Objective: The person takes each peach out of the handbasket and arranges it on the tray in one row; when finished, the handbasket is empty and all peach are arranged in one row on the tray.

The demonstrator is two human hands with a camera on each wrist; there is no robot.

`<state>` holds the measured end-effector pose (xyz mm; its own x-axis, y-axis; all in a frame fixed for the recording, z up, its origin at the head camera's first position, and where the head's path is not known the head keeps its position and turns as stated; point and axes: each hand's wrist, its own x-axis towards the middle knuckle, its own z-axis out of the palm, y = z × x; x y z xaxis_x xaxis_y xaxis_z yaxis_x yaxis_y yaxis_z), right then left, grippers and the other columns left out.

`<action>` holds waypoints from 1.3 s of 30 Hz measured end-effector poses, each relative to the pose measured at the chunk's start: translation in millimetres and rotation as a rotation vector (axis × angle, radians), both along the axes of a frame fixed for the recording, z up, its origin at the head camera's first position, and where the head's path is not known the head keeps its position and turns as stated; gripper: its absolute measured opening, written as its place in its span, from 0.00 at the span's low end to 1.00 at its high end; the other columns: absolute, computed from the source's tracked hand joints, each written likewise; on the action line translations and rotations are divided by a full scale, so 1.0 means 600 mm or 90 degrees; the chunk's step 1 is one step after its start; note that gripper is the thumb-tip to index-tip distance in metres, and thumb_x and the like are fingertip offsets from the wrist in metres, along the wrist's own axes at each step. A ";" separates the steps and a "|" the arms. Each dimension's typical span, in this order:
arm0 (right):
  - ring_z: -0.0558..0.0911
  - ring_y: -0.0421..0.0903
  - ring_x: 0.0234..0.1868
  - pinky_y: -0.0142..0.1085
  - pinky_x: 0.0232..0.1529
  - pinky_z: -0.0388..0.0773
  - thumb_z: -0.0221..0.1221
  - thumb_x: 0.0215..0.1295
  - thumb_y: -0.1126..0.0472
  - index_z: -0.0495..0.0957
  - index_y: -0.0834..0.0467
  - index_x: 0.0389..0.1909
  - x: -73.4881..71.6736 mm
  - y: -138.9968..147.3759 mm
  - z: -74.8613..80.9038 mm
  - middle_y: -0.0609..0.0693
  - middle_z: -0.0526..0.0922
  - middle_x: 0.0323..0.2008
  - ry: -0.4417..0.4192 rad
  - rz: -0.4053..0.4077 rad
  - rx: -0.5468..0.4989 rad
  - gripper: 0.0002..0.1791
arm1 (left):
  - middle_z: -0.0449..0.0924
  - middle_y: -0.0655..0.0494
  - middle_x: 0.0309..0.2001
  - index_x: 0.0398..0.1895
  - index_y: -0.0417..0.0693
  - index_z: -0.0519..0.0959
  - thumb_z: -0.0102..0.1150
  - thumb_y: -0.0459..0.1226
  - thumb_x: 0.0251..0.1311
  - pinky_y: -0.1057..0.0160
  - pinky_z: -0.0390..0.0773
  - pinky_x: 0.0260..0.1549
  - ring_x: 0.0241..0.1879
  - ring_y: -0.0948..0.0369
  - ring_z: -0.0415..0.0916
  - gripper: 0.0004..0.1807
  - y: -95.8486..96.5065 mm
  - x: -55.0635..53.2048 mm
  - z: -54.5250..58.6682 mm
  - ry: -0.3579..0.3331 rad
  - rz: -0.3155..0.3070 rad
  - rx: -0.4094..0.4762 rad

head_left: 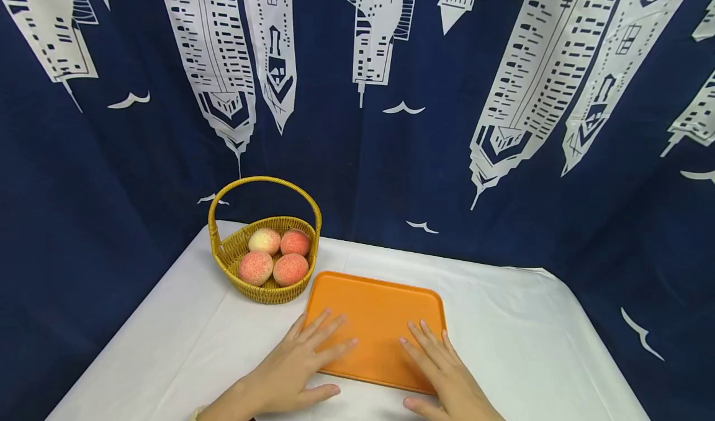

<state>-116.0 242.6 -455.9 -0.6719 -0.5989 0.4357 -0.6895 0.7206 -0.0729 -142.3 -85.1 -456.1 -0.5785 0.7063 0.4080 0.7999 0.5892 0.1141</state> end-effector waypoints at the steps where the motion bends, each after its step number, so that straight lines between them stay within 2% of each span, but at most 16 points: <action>1: 0.50 0.51 0.78 0.29 0.73 0.21 0.68 0.53 0.42 0.58 0.49 0.75 -0.002 0.005 0.001 0.52 0.55 0.76 -0.013 -0.007 -0.016 0.49 | 0.51 0.51 0.77 0.76 0.69 0.54 0.59 0.56 0.61 0.30 0.63 0.60 0.74 0.44 0.53 0.41 -0.005 -0.006 0.002 -0.005 0.011 0.025; 4: 0.50 0.48 0.78 0.27 0.74 0.24 0.68 0.56 0.49 0.57 0.52 0.75 -0.010 0.024 0.002 0.52 0.54 0.77 -0.052 -0.019 -0.073 0.47 | 0.58 0.48 0.74 0.74 0.62 0.60 0.63 0.51 0.59 0.33 0.65 0.61 0.72 0.44 0.59 0.40 -0.028 -0.029 0.013 -0.022 0.066 0.118; 9: 0.46 0.37 0.78 0.20 0.72 0.31 0.67 0.57 0.60 0.57 0.54 0.75 -0.026 0.055 -0.004 0.53 0.53 0.77 -0.110 -0.038 -0.185 0.45 | 0.70 0.43 0.66 0.68 0.46 0.69 0.67 0.40 0.55 0.36 0.70 0.58 0.64 0.44 0.69 0.35 -0.074 -0.081 0.027 -0.042 0.173 0.314; 12: 0.46 0.33 0.77 0.15 0.68 0.37 0.66 0.58 0.62 0.57 0.51 0.75 -0.034 0.074 -0.010 0.52 0.55 0.76 -0.135 -0.069 -0.226 0.45 | 0.72 0.40 0.62 0.64 0.40 0.71 0.69 0.34 0.53 0.37 0.70 0.57 0.61 0.43 0.70 0.33 -0.095 -0.116 0.033 -0.054 0.200 0.401; 15: 0.47 0.29 0.76 0.11 0.64 0.43 0.65 0.59 0.62 0.57 0.49 0.75 -0.041 0.090 -0.015 0.51 0.55 0.76 -0.163 -0.098 -0.252 0.44 | 0.71 0.37 0.61 0.63 0.37 0.72 0.69 0.32 0.52 0.35 0.67 0.58 0.62 0.41 0.68 0.33 -0.113 -0.149 0.039 -0.103 0.223 0.437; 20: 0.49 0.24 0.73 0.10 0.61 0.46 0.63 0.62 0.64 0.58 0.49 0.74 -0.054 0.108 -0.024 0.49 0.56 0.76 -0.194 -0.101 -0.299 0.41 | 0.65 0.33 0.65 0.66 0.36 0.68 0.68 0.31 0.52 0.32 0.61 0.62 0.66 0.36 0.60 0.35 -0.150 -0.188 0.040 -0.213 0.300 0.436; 24: 0.51 0.20 0.71 0.10 0.61 0.46 0.62 0.64 0.64 0.58 0.50 0.74 -0.061 0.122 -0.032 0.54 0.59 0.75 -0.232 -0.096 -0.332 0.39 | 0.62 0.31 0.66 0.67 0.35 0.66 0.68 0.32 0.53 0.32 0.59 0.62 0.67 0.34 0.57 0.37 -0.176 -0.203 0.032 -0.263 0.346 0.413; 28: 0.50 0.15 0.67 0.09 0.58 0.46 0.60 0.66 0.60 0.58 0.49 0.74 -0.069 0.131 -0.036 0.63 0.59 0.73 -0.311 -0.108 -0.353 0.37 | 0.62 0.30 0.66 0.67 0.34 0.66 0.69 0.32 0.51 0.30 0.59 0.61 0.67 0.33 0.56 0.38 -0.193 -0.210 0.021 -0.268 0.358 0.383; 30: 0.50 0.16 0.67 0.09 0.57 0.46 0.60 0.67 0.58 0.58 0.50 0.74 -0.073 0.135 -0.038 0.64 0.58 0.73 -0.350 -0.119 -0.359 0.36 | 0.63 0.30 0.66 0.67 0.35 0.66 0.70 0.33 0.50 0.30 0.59 0.61 0.66 0.33 0.57 0.39 -0.196 -0.213 0.019 -0.267 0.359 0.366; 33: 0.53 0.36 0.75 0.09 0.57 0.47 0.60 0.67 0.56 0.58 0.53 0.74 -0.078 0.136 -0.041 0.61 0.58 0.74 -0.398 -0.140 -0.365 0.36 | 0.64 0.30 0.65 0.67 0.35 0.66 0.70 0.33 0.50 0.31 0.57 0.61 0.66 0.33 0.57 0.39 -0.197 -0.218 0.016 -0.272 0.365 0.338; 35: 0.55 0.52 0.75 0.10 0.57 0.48 0.60 0.67 0.55 0.59 0.54 0.74 -0.081 0.136 -0.045 0.60 0.58 0.74 -0.421 -0.157 -0.364 0.36 | 0.65 0.30 0.64 0.66 0.35 0.67 0.71 0.34 0.49 0.30 0.57 0.61 0.65 0.33 0.59 0.39 -0.197 -0.220 0.013 -0.271 0.368 0.323; 36: 0.56 0.54 0.75 0.10 0.57 0.48 0.60 0.66 0.54 0.59 0.54 0.74 -0.082 0.136 -0.048 0.60 0.59 0.74 -0.428 -0.165 -0.361 0.36 | 0.66 0.30 0.64 0.65 0.35 0.67 0.71 0.33 0.48 0.31 0.57 0.61 0.65 0.33 0.60 0.39 -0.197 -0.221 0.011 -0.268 0.369 0.318; 37: 0.57 0.51 0.75 0.10 0.58 0.48 0.60 0.66 0.54 0.60 0.54 0.73 -0.083 0.136 -0.051 0.60 0.60 0.74 -0.436 -0.168 -0.362 0.36 | 0.67 0.31 0.63 0.65 0.34 0.68 0.71 0.33 0.48 0.31 0.57 0.61 0.64 0.34 0.61 0.38 -0.196 -0.222 0.009 -0.261 0.368 0.310; 39: 0.57 0.35 0.73 0.10 0.58 0.48 0.61 0.66 0.53 0.61 0.54 0.73 -0.083 0.137 -0.057 0.60 0.60 0.73 -0.451 -0.174 -0.362 0.36 | 0.69 0.31 0.61 0.63 0.33 0.69 0.72 0.33 0.47 0.31 0.59 0.59 0.63 0.34 0.64 0.37 -0.195 -0.222 0.006 -0.246 0.368 0.298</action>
<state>-166.0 324.9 -490.4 -0.9774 -0.2053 0.0504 -0.1626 0.5776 -0.7999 -275.6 -202.3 -452.7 -0.9567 0.0627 0.2842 0.2411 0.7178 0.6532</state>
